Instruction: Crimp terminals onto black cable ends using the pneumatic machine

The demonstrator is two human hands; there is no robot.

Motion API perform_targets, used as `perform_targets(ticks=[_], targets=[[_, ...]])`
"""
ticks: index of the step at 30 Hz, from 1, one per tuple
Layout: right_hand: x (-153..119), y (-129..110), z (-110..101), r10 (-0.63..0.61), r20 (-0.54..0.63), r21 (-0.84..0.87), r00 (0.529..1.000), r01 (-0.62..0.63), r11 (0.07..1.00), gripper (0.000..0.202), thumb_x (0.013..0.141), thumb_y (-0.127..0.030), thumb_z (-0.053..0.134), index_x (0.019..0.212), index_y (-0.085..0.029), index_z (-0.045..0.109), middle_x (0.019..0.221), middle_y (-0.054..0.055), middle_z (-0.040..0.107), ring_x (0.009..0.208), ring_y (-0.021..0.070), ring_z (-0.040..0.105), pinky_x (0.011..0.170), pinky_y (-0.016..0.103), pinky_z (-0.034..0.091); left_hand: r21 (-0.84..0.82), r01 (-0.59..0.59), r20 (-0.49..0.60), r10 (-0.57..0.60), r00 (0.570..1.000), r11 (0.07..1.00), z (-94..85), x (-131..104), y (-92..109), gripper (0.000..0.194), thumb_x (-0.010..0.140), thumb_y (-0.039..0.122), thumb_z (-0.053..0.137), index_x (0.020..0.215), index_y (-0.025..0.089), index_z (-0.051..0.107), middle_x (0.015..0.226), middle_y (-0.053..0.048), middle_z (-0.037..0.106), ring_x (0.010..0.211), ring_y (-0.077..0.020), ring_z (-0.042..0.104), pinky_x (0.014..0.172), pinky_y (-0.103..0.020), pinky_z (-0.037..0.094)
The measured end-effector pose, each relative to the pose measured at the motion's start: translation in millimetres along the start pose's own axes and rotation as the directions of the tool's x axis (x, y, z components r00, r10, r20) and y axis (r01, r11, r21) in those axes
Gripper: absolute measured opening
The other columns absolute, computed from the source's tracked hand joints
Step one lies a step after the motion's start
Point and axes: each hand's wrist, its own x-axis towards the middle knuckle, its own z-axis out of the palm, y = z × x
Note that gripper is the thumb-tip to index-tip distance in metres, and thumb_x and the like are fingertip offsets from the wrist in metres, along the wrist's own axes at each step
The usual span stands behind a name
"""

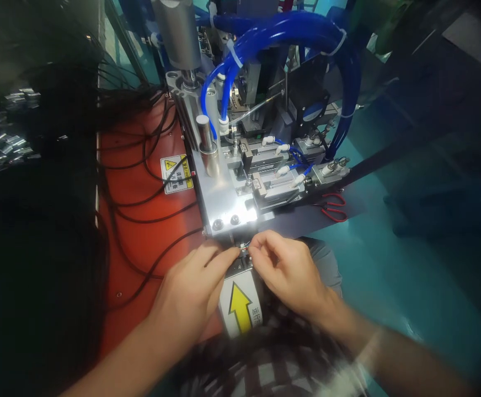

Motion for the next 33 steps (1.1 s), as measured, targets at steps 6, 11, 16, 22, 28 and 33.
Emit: perform_targets(ticks=[6,11,16,22,28,33], targets=[[8.4,11.4,2.6,0.15,0.188,0.382,0.971,-0.213,0.899,0.013,0.088,-0.025,0.051,0.077,-0.019,0.054,0.057,-0.006,0.043,0.051,0.0101,0.038,0.049,0.023,0.03,0.008,0.005,0.004,-0.005,1.0,1.0,0.6,-2.3,-0.4,0.026,0.093,0.013,0.045,0.112,0.014,0.064,0.087,-0.006,0.06,0.075,-0.0174,0.06,0.064,-0.027,0.051],[11.7,17.4,1.4,0.267,0.325,0.477,0.907,-0.401,0.782,0.014,0.086,-0.029,0.056,0.077,-0.018,0.055,0.058,-0.007,0.043,0.049,0.0087,0.034,0.046,0.022,0.027,0.012,-0.003,0.012,0.003,1.0,1.0,-2.7,1.4,0.5,0.026,0.094,0.014,0.044,0.111,0.013,0.064,0.086,-0.007,0.061,0.075,-0.0174,0.061,0.065,-0.028,0.053],[11.7,23.9,3.3,0.232,0.239,0.406,0.943,-0.314,0.858,0.028,0.094,-0.041,0.046,0.077,-0.019,0.052,0.06,-0.006,0.039,0.052,0.0105,0.035,0.049,0.024,0.029,0.023,-0.018,0.023,0.017,1.0,1.0,-2.1,1.9,0.3,0.026,0.093,0.012,0.046,0.111,0.012,0.064,0.086,-0.007,0.061,0.076,-0.0176,0.061,0.066,-0.028,0.055],[10.2,22.6,18.2,0.046,0.136,0.347,0.99,-0.091,0.934,0.022,0.096,-0.033,0.043,0.079,-0.021,0.048,0.069,-0.003,0.048,0.064,0.0134,0.045,0.061,0.026,0.036,0.012,-0.015,0.009,0.015,1.0,1.0,-3.0,2.7,-0.7,0.025,0.092,0.01,0.047,0.111,0.011,0.063,0.089,-0.007,0.062,0.079,-0.0176,0.062,0.069,-0.029,0.055],[11.7,20.9,17.7,-0.043,0.036,0.281,0.998,0.032,0.959,0.018,0.095,-0.027,0.045,0.079,-0.021,0.048,0.069,-0.003,0.048,0.062,0.0133,0.047,0.06,0.026,0.035,0.003,-0.019,0.069,0.019,0.997,1.0,-10.2,3.3,-0.5,0.029,0.092,0.008,0.043,0.113,0.011,0.063,0.093,-0.008,0.059,0.082,-0.0169,0.062,0.07,-0.026,0.055],[13.1,19.1,14.7,-0.056,0.046,0.237,0.997,0.044,0.97,0.018,0.095,-0.025,0.043,0.078,-0.021,0.046,0.066,-0.003,0.047,0.06,0.0137,0.045,0.059,0.026,0.034,0.002,-0.07,0.08,0.069,0.994,0.998,-11.1,5.1,-3.8,0.028,0.091,0.005,0.044,0.111,0.008,0.063,0.097,-0.01,0.063,0.086,-0.0173,0.063,0.075,-0.026,0.054]])
